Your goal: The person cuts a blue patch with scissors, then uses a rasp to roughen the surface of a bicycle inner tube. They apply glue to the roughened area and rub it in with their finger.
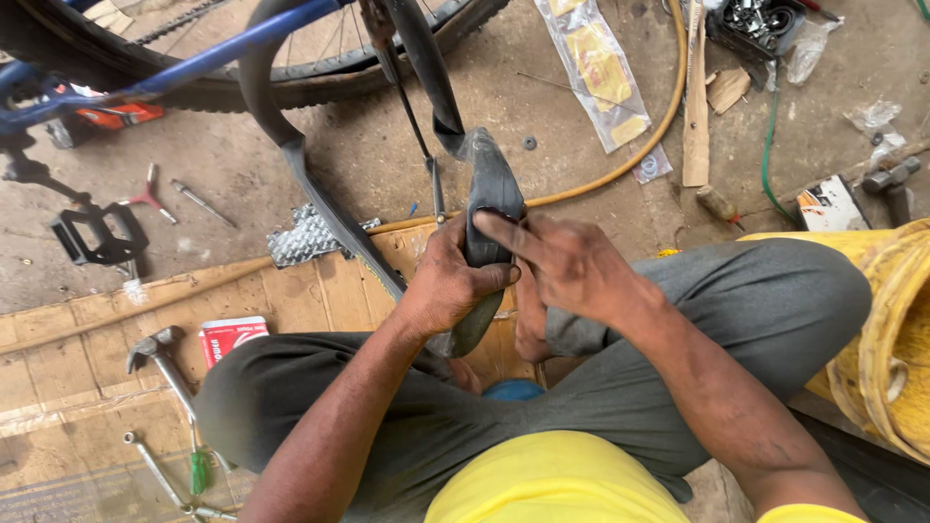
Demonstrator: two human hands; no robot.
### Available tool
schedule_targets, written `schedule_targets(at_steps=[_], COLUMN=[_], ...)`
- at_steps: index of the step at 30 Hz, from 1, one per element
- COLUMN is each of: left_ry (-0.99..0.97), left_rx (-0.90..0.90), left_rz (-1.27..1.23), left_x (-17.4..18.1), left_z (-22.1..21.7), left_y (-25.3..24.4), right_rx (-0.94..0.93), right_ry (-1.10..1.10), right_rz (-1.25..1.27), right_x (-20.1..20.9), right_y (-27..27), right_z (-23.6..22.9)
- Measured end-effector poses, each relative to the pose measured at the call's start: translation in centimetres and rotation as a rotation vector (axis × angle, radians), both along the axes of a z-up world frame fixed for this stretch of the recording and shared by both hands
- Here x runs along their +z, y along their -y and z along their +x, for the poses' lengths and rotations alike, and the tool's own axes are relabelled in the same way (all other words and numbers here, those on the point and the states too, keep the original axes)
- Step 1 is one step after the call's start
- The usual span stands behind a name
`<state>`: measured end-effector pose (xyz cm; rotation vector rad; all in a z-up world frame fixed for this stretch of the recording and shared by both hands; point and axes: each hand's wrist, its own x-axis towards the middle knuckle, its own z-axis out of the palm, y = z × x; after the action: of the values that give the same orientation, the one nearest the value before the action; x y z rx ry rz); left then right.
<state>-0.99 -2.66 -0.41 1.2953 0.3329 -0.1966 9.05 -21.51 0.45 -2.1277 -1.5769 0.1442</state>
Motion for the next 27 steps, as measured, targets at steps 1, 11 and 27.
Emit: schedule_targets(at_steps=[1, 11, 27], left_ry=[-0.010, -0.007, 0.001], left_rx=[-0.003, 0.036, 0.056], left_rz=[0.030, 0.068, 0.110], left_x=[0.2, 0.2, -0.6], left_z=[0.0, -0.3, -0.5], left_y=[-0.2, -0.3, 0.3], right_rx=[0.015, -0.003, -0.019], right_ry=[0.007, -0.060, -0.125], right_rz=[-0.003, -0.089, -0.097], right_x=[0.1, 0.5, -0.6], right_y=[-0.2, 0.0, 0.0], right_z=[-0.2, 0.9, 0.4])
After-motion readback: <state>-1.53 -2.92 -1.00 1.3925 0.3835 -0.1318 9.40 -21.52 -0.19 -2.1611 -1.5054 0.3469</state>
